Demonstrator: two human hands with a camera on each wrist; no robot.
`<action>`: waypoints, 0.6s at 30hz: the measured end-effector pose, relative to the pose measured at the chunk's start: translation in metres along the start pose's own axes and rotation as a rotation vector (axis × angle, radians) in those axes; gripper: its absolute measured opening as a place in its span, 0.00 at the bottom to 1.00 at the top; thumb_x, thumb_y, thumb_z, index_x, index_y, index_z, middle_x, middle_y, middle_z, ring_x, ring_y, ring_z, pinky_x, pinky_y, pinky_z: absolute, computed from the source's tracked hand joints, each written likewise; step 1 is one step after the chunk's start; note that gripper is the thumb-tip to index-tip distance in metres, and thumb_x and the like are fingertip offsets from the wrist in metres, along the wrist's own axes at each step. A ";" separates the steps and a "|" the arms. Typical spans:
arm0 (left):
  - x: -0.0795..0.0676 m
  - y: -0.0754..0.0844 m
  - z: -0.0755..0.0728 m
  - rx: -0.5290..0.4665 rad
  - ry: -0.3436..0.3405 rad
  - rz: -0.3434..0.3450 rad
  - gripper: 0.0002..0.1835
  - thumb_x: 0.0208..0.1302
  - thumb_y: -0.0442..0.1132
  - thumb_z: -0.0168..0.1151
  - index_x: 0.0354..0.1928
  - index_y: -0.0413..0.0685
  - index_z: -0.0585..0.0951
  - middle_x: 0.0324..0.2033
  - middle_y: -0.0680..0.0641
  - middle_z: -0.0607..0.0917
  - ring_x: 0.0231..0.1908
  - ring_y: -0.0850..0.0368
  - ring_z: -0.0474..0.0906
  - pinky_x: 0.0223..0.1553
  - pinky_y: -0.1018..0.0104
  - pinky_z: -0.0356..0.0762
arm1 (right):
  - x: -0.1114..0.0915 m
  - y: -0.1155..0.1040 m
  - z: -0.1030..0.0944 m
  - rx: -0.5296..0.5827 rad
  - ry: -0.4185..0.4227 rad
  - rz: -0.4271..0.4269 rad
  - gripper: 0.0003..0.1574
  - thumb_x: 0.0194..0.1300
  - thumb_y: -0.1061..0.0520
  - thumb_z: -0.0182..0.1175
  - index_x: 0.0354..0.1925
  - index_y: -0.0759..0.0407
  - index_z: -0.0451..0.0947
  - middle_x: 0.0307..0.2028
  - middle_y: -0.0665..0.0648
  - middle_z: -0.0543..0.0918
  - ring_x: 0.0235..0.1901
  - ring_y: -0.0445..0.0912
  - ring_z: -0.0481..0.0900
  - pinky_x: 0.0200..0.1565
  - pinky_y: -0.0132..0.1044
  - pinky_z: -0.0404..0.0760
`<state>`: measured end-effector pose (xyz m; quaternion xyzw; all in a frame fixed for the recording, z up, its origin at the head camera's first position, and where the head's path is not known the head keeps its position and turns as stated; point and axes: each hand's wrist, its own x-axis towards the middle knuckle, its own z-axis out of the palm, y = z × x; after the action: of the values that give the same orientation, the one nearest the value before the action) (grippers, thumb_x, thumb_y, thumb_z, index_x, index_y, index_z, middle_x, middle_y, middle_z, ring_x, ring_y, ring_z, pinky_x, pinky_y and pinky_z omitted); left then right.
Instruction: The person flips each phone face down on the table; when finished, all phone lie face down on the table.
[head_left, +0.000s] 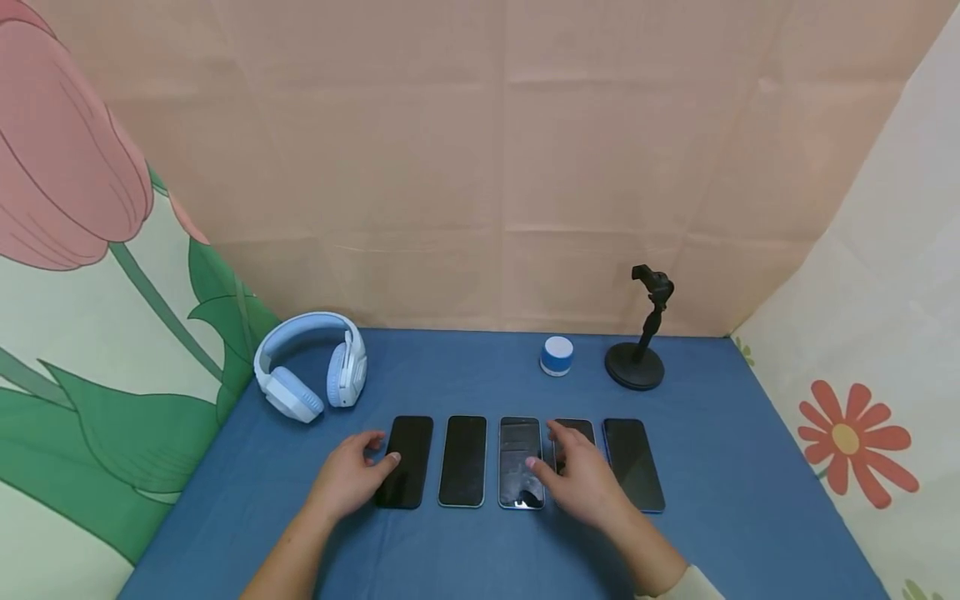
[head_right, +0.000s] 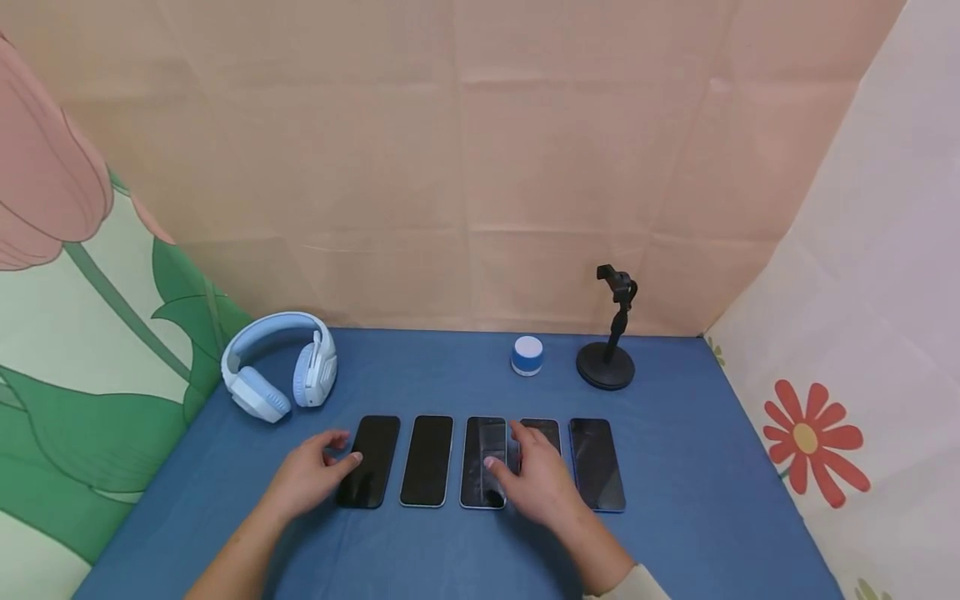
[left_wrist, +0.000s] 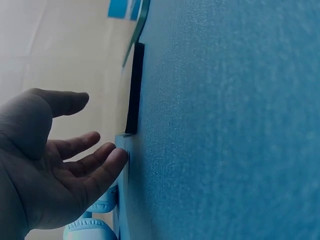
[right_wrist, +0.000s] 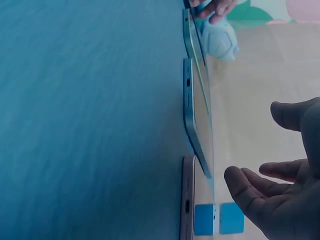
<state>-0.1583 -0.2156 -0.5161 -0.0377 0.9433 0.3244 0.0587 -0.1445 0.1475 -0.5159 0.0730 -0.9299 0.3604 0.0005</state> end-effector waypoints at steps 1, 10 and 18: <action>0.000 0.000 0.000 -0.004 0.002 0.000 0.27 0.69 0.49 0.68 0.64 0.42 0.80 0.52 0.44 0.84 0.43 0.52 0.80 0.47 0.48 0.80 | 0.001 -0.001 0.000 0.011 -0.010 -0.003 0.46 0.67 0.41 0.70 0.74 0.59 0.69 0.60 0.59 0.81 0.48 0.50 0.83 0.40 0.42 0.87; 0.005 -0.004 0.004 -0.040 0.017 0.003 0.26 0.70 0.49 0.67 0.64 0.43 0.80 0.53 0.45 0.85 0.42 0.54 0.79 0.46 0.52 0.79 | 0.010 -0.013 0.010 0.092 -0.079 -0.026 0.44 0.68 0.42 0.70 0.74 0.57 0.69 0.60 0.60 0.82 0.45 0.47 0.82 0.36 0.36 0.84; 0.004 -0.005 0.004 -0.075 0.001 -0.026 0.26 0.71 0.48 0.67 0.64 0.42 0.80 0.54 0.43 0.85 0.42 0.53 0.79 0.46 0.51 0.81 | 0.018 -0.025 0.022 0.161 -0.113 -0.105 0.41 0.70 0.42 0.67 0.73 0.60 0.70 0.57 0.60 0.84 0.42 0.44 0.83 0.37 0.38 0.84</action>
<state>-0.1609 -0.2172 -0.5234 -0.0522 0.9300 0.3587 0.0608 -0.1577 0.1121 -0.5147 0.1415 -0.8915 0.4287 -0.0391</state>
